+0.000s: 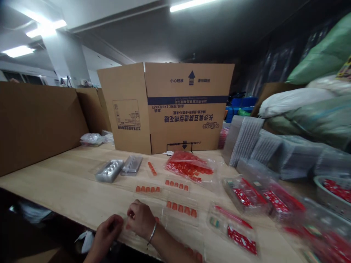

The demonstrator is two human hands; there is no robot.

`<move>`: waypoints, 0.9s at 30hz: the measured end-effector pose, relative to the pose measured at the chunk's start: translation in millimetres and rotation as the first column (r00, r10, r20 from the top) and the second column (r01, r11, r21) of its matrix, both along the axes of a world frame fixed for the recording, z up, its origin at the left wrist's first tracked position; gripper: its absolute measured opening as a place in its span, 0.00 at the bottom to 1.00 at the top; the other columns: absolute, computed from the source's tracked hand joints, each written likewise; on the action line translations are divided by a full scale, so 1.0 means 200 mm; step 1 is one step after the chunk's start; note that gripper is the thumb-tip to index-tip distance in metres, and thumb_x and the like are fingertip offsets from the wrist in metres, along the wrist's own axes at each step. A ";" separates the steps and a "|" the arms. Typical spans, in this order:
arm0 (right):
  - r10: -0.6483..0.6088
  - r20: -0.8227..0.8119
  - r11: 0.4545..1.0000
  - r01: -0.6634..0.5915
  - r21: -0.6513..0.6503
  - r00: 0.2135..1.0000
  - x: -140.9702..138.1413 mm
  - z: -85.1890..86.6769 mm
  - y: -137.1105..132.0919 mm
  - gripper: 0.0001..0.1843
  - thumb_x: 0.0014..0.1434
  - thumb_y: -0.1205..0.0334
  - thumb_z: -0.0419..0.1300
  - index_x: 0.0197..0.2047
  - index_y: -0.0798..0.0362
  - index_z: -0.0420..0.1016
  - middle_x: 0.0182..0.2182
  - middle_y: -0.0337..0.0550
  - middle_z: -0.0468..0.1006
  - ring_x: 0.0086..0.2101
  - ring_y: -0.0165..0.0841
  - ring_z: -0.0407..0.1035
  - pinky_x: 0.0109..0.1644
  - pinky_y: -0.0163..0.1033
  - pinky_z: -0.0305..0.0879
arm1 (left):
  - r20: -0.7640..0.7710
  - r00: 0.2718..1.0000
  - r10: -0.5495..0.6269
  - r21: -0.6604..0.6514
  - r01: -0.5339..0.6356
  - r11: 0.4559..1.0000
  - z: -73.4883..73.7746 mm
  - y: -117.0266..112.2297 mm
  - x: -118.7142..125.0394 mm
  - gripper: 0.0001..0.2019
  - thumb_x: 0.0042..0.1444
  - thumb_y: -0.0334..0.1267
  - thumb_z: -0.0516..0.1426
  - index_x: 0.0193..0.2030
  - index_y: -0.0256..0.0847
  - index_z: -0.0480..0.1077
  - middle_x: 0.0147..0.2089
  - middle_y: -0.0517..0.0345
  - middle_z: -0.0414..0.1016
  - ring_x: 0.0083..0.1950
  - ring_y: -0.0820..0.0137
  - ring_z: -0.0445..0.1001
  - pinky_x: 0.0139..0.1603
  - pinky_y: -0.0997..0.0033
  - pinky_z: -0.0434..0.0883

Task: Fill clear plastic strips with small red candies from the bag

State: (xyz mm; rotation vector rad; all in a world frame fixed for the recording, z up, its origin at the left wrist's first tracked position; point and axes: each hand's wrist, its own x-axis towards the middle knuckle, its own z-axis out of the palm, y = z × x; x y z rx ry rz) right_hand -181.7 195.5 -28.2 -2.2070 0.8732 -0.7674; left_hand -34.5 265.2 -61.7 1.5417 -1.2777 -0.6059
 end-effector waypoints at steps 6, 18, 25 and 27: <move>0.042 -0.164 0.992 -0.060 -0.110 0.986 -0.06 -0.01 0.04 0.09 0.51 0.74 0.57 0.34 0.54 0.75 0.35 0.42 0.75 0.36 0.31 0.69 0.41 0.34 0.62 | 0.009 0.999 0.050 -0.027 -0.050 0.998 -0.04 0.00 0.01 0.17 0.44 0.53 0.56 0.30 0.40 0.72 0.24 0.58 0.73 0.27 0.66 0.71 0.28 0.71 0.69; 0.093 -0.542 0.901 -0.302 -0.311 0.835 -0.05 0.01 -0.03 0.12 0.49 0.67 0.57 0.39 0.58 0.72 0.40 0.51 0.73 0.36 0.38 0.70 0.35 0.39 0.66 | 0.104 0.995 -0.006 -0.006 0.007 1.000 -0.03 0.01 0.00 0.15 0.47 0.52 0.58 0.28 0.41 0.74 0.28 0.54 0.73 0.31 0.64 0.71 0.34 0.68 0.68; 0.161 -0.011 0.985 -0.160 0.059 0.987 -0.11 0.05 0.03 0.06 0.45 0.67 0.63 0.30 0.55 0.70 0.31 0.37 0.70 0.29 0.26 0.64 0.33 0.30 0.60 | -0.534 0.845 0.004 0.087 0.050 0.995 0.04 0.08 -0.10 0.18 0.37 0.51 0.68 0.29 0.39 0.74 0.30 0.57 0.76 0.36 0.67 0.73 0.38 0.73 0.70; 0.131 0.090 0.971 -0.146 0.191 0.987 -0.13 0.05 0.06 0.09 0.43 0.66 0.66 0.28 0.55 0.70 0.28 0.35 0.68 0.28 0.25 0.63 0.32 0.30 0.58 | -0.648 0.762 0.004 0.077 0.060 0.995 0.03 0.08 -0.12 0.17 0.35 0.47 0.70 0.25 0.39 0.72 0.26 0.60 0.73 0.31 0.71 0.70 0.34 0.76 0.68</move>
